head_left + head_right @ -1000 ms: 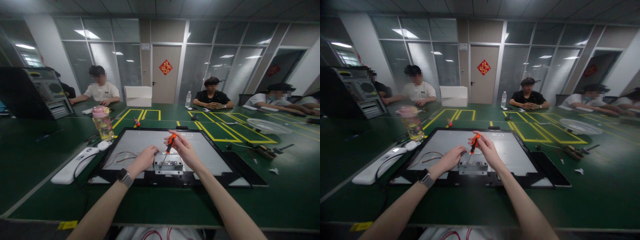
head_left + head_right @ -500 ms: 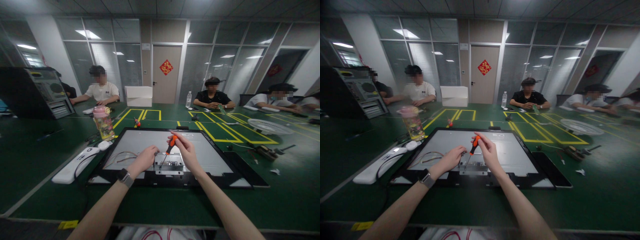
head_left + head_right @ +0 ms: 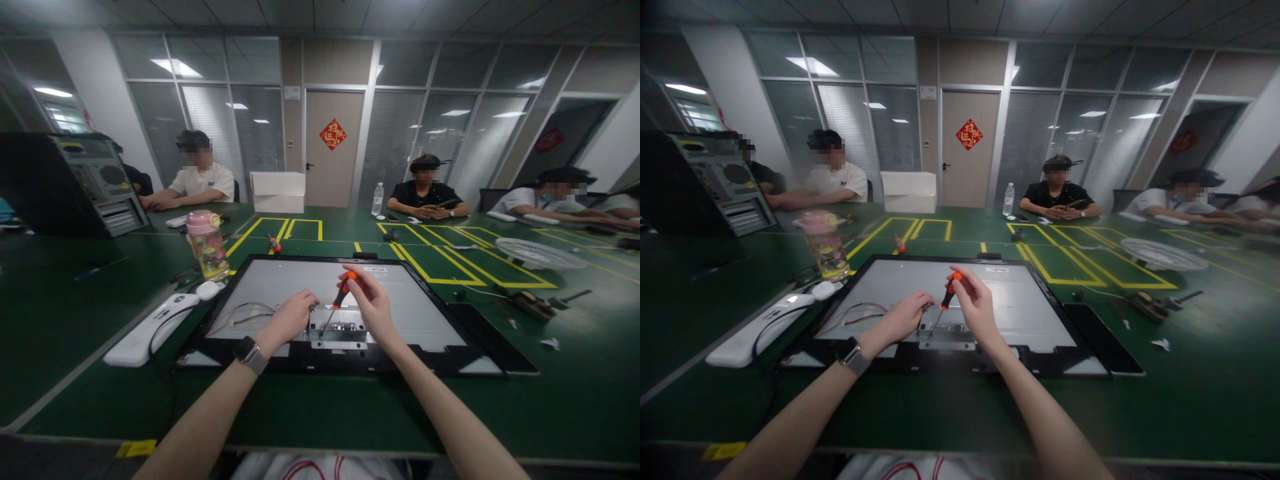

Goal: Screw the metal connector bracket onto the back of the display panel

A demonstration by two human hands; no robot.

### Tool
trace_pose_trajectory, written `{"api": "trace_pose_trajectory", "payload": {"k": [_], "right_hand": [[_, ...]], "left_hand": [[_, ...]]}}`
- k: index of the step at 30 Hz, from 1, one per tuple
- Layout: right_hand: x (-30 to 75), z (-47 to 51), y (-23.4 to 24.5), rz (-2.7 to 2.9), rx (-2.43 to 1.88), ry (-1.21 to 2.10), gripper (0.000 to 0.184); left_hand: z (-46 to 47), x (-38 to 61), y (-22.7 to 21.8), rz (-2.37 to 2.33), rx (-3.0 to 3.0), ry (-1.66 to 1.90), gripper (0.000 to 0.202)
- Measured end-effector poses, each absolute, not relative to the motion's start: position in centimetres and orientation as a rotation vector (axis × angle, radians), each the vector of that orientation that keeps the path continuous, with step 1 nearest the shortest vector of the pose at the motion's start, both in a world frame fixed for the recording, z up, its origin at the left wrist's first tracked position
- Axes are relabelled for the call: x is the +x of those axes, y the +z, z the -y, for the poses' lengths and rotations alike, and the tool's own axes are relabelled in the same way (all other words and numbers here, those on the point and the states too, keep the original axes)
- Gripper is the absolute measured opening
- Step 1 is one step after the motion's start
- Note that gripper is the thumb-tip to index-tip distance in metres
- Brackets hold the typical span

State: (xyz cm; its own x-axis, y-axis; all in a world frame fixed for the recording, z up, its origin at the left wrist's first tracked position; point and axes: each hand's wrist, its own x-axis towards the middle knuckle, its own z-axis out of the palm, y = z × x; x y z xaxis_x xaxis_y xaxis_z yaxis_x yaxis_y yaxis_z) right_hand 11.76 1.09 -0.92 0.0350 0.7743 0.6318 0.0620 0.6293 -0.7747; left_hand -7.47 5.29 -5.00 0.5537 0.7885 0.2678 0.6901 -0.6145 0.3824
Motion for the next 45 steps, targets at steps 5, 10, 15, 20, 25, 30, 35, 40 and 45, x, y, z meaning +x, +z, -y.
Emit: {"api": "trace_pose_trajectory", "payload": {"k": [5, 10, 15, 20, 25, 30, 35, 40, 45], "right_hand": [[11.6, -1.1, -1.4, 1.555, -0.757, 0.534, 0.031], [11.5, -1.1, -1.5, 1.488, -0.773, 0.476, 0.036], [12.2, -1.6, -1.5, 1.286, -0.885, 0.208, 0.032], [12.6, -1.6, -1.5, 1.348, -0.93, 0.061, 0.023], [12.5, -1.4, -1.5, 1.397, -0.953, 0.009, 0.021], [12.5, -1.6, -1.6, 1.412, -0.953, -0.009, 0.02], [12.4, -1.6, -1.8, 1.428, -0.942, -0.012, 0.019], [12.5, -1.4, -1.7, 1.4, -0.953, -0.053, 0.018], [12.5, -1.5, -1.7, 1.387, -0.961, -0.049, 0.017]], "left_hand": [[-5.2, -7.4, -4.9, -1.248, 2.546, 0.608, 0.038], [-5.2, -7.5, -4.9, -1.252, 2.543, 0.598, 0.037], [-5.5, -7.5, -5.1, -1.24, 2.553, 0.611, 0.037], [-5.6, -7.5, -5.3, -1.244, 2.553, 0.607, 0.038], [-5.5, -7.6, -5.2, -1.245, 2.546, 0.61, 0.038], [-5.7, -7.6, -5.4, -1.243, 2.545, 0.609, 0.038], [-5.9, -7.6, -5.6, -1.249, 2.541, 0.605, 0.037], [-5.7, -7.6, -5.4, -1.248, 2.539, 0.604, 0.037], [-5.6, -7.5, -5.3, -1.242, 2.545, 0.61, 0.038]]}}
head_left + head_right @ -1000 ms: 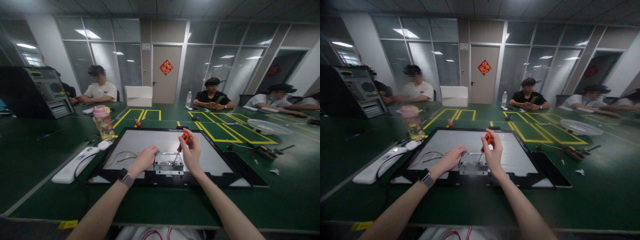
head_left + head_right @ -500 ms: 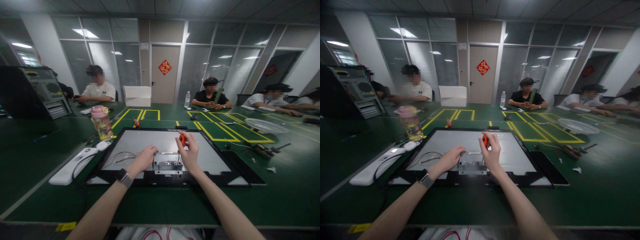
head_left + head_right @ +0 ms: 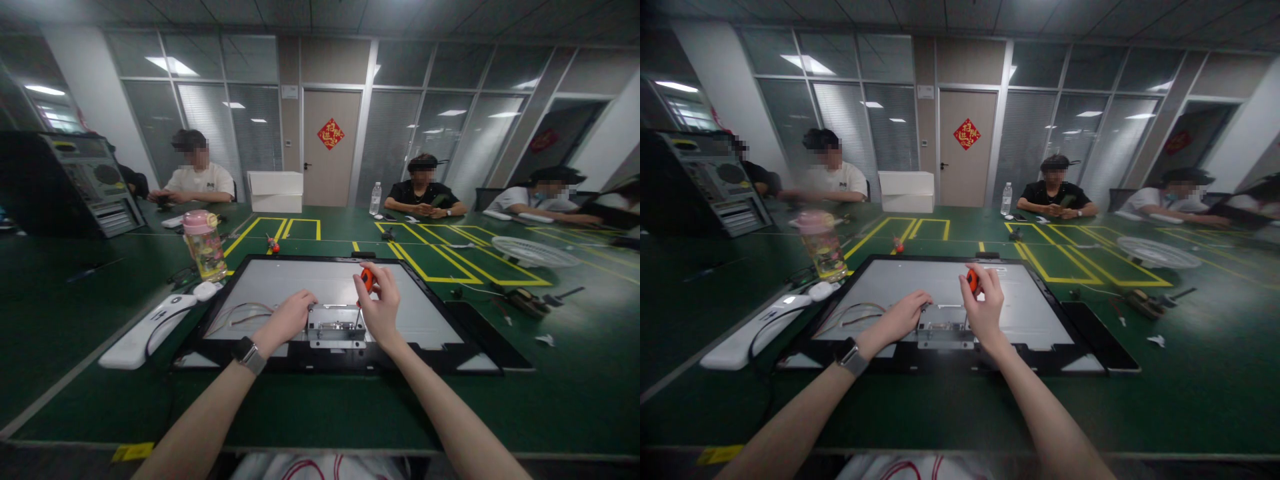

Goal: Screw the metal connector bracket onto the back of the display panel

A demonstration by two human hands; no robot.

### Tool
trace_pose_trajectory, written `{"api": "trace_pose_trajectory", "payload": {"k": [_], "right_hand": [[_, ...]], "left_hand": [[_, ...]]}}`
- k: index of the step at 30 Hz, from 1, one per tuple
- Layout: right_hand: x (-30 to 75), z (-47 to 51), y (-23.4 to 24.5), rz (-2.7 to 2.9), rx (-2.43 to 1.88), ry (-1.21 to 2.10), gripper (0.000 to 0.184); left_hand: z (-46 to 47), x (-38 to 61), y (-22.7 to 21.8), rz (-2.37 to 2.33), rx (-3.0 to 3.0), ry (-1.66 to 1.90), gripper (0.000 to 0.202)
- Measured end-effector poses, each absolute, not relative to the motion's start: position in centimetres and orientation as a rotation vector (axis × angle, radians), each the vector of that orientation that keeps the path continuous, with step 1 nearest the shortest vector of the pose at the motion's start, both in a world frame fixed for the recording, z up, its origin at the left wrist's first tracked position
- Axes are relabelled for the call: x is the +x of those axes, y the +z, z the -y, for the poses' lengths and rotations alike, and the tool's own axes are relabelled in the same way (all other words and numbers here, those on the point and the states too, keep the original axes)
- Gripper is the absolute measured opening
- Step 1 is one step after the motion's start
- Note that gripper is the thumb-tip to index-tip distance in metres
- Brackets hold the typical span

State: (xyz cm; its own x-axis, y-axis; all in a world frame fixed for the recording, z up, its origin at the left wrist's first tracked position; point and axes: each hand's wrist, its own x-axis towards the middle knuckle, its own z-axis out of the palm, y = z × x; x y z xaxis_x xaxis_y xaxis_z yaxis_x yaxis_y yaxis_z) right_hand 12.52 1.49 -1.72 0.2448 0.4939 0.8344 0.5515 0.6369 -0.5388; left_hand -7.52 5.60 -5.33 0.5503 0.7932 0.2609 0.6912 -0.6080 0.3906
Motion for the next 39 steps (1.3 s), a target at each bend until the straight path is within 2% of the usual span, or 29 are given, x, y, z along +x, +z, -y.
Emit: {"api": "trace_pose_trajectory", "payload": {"k": [9, 15, 22, 28, 35, 39], "right_hand": [[12.0, -1.2, -1.9, 1.422, -0.907, 0.01, 0.015], [12.5, -1.7, -0.9, 1.476, -0.723, 0.565, 0.024], [14.0, -1.9, 0.8, 1.555, -0.722, 0.804, 0.015], [14.3, -2.0, 1.1, 1.47, -0.536, 1.219, 0.023], [14.4, -2.4, 1.0, 1.395, -0.439, 1.323, 0.014], [14.8, -2.7, 0.4, 1.309, -0.414, 1.367, 0.019]], "left_hand": [[-5.4, -7.5, -5.1, -1.235, 2.55, 0.62, 0.037], [-5.5, -7.5, -5.1, -1.24, 2.548, 0.61, 0.038], [-5.4, -7.6, -5.2, -1.25, 2.551, 0.617, 0.037], [-5.4, -7.5, -5.1, -1.249, 2.556, 0.607, 0.037], [-5.6, -7.5, -5.3, -1.248, 2.554, 0.61, 0.036], [-5.4, -7.5, -5.2, -1.251, 2.55, 0.612, 0.037]]}}
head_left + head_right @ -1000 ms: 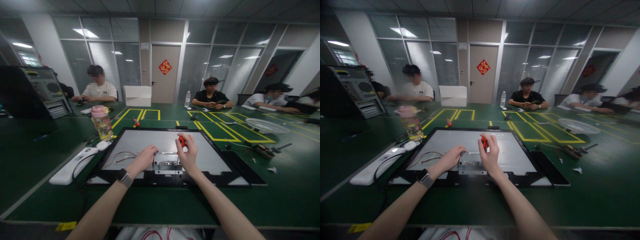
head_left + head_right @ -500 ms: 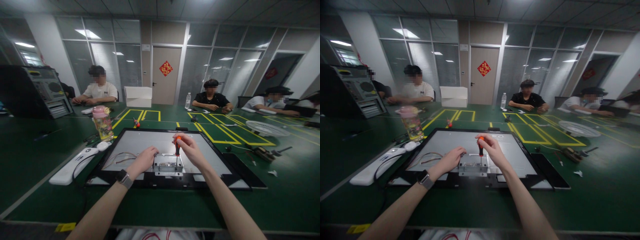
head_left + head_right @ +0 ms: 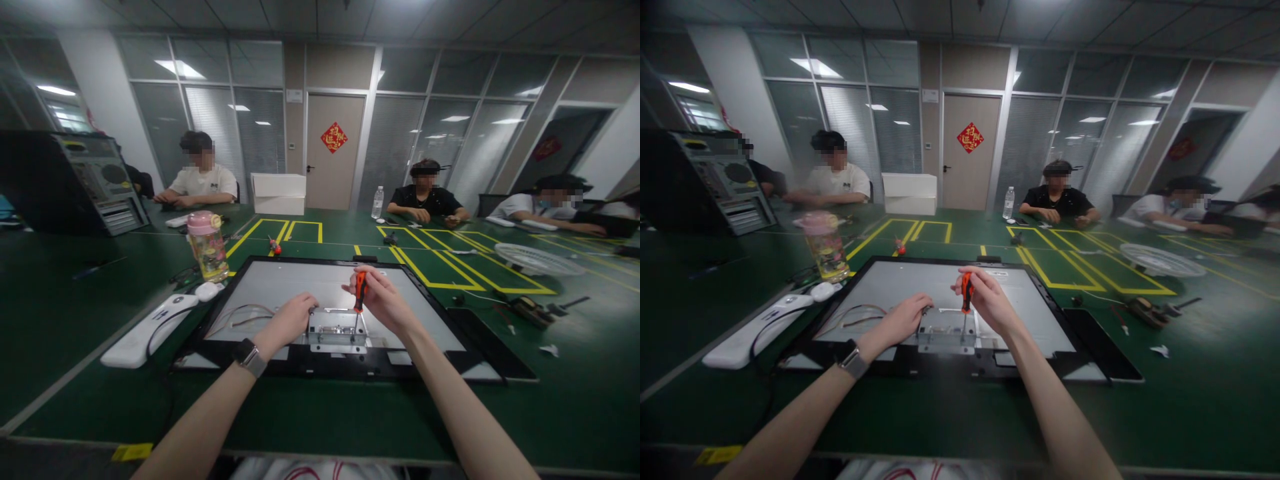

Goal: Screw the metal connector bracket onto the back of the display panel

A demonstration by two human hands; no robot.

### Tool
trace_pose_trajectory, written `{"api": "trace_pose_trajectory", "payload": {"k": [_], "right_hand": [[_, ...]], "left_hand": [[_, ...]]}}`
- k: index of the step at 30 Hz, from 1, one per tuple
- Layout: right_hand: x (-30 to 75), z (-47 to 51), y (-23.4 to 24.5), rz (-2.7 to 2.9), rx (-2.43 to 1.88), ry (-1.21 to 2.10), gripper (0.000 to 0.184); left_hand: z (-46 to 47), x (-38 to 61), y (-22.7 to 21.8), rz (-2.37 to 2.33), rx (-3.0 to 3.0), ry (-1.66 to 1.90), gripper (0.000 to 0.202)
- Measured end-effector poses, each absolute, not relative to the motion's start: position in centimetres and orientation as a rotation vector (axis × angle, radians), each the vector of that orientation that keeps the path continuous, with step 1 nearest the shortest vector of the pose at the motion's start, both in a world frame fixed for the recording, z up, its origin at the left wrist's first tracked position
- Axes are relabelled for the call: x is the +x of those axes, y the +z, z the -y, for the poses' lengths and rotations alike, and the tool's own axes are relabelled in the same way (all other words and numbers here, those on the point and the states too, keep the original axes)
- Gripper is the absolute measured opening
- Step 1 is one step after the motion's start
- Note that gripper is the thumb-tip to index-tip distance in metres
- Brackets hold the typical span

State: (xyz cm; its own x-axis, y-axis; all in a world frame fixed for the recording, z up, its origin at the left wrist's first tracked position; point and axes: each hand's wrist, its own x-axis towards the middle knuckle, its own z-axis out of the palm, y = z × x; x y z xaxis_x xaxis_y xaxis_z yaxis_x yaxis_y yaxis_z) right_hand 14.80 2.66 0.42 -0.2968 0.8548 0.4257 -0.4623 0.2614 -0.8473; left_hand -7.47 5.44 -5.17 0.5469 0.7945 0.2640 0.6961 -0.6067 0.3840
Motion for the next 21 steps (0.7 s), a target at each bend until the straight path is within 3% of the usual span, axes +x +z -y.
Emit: {"api": "trace_pose_trajectory", "payload": {"k": [21], "right_hand": [[15.68, -2.37, -0.18, 1.14, -0.366, 1.433, 0.017]], "left_hand": [[-5.87, -7.63, -5.48, -1.234, 2.558, 0.625, 0.036]]}}
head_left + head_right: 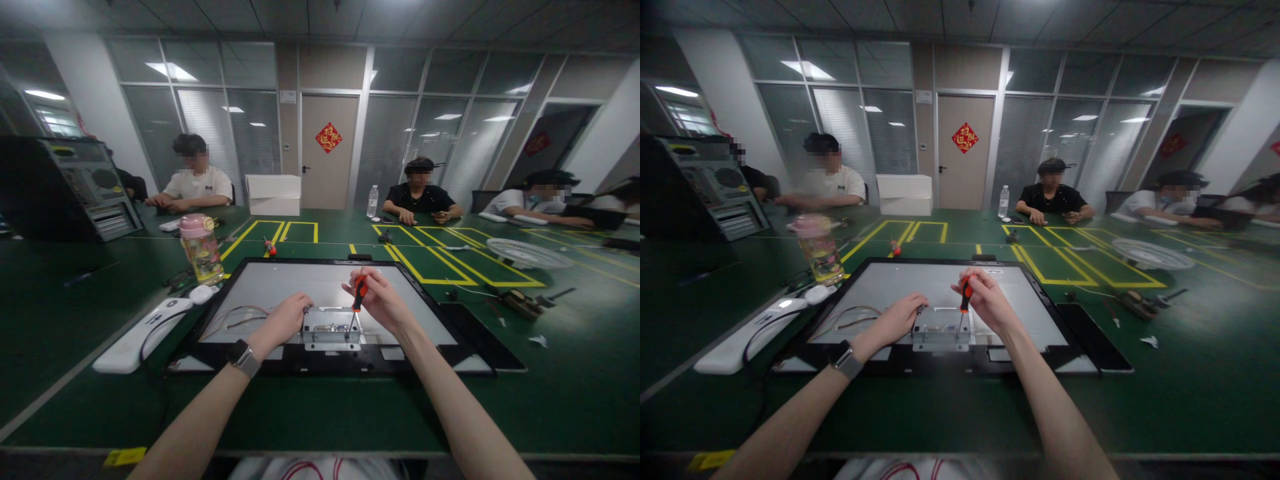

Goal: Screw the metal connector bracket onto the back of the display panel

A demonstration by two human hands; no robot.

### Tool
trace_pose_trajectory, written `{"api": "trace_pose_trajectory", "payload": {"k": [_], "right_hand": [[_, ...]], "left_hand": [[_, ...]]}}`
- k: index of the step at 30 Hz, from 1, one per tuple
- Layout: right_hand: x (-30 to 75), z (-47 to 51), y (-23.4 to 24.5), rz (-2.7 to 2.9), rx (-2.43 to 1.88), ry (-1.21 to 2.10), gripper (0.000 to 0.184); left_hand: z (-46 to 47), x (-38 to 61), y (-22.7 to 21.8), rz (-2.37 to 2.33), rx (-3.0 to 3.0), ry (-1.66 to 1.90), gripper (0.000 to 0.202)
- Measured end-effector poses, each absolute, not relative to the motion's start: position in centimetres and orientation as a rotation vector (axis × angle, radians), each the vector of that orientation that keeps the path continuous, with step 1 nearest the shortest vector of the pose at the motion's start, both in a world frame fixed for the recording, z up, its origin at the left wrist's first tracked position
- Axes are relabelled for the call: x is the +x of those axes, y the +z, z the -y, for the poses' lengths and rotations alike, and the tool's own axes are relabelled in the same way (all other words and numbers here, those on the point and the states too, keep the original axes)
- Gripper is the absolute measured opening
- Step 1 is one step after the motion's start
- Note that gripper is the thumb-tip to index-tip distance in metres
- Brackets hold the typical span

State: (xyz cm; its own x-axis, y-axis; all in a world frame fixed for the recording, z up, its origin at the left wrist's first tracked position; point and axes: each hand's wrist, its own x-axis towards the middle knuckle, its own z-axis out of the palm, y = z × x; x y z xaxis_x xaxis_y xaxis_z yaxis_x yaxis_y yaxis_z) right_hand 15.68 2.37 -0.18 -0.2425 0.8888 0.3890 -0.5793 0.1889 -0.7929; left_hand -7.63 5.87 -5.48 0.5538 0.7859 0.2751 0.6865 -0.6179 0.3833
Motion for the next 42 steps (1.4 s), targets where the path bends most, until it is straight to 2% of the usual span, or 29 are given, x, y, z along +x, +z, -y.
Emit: {"api": "trace_pose_trajectory", "payload": {"k": [14, 26, 32, 42], "right_hand": [[15.62, -2.03, 0.03, 1.186, -0.361, 1.517, 0.019], [15.43, -2.17, -0.09, 1.139, -0.409, 1.465, 0.021], [15.6, -2.24, 0.09, 1.216, -0.474, 1.34, 0.031], [15.83, -2.56, -0.19, 1.202, -0.453, 1.263, 0.013]], "left_hand": [[-5.75, -7.65, -5.32, -1.225, 2.552, 0.623, 0.036], [-5.78, -7.67, -5.28, -1.21, 2.556, 0.625, 0.036], [-5.84, -7.62, -5.41, -1.212, 2.557, 0.62, 0.038], [-5.67, -7.64, -5.17, -1.222, 2.551, 0.609, 0.037]]}}
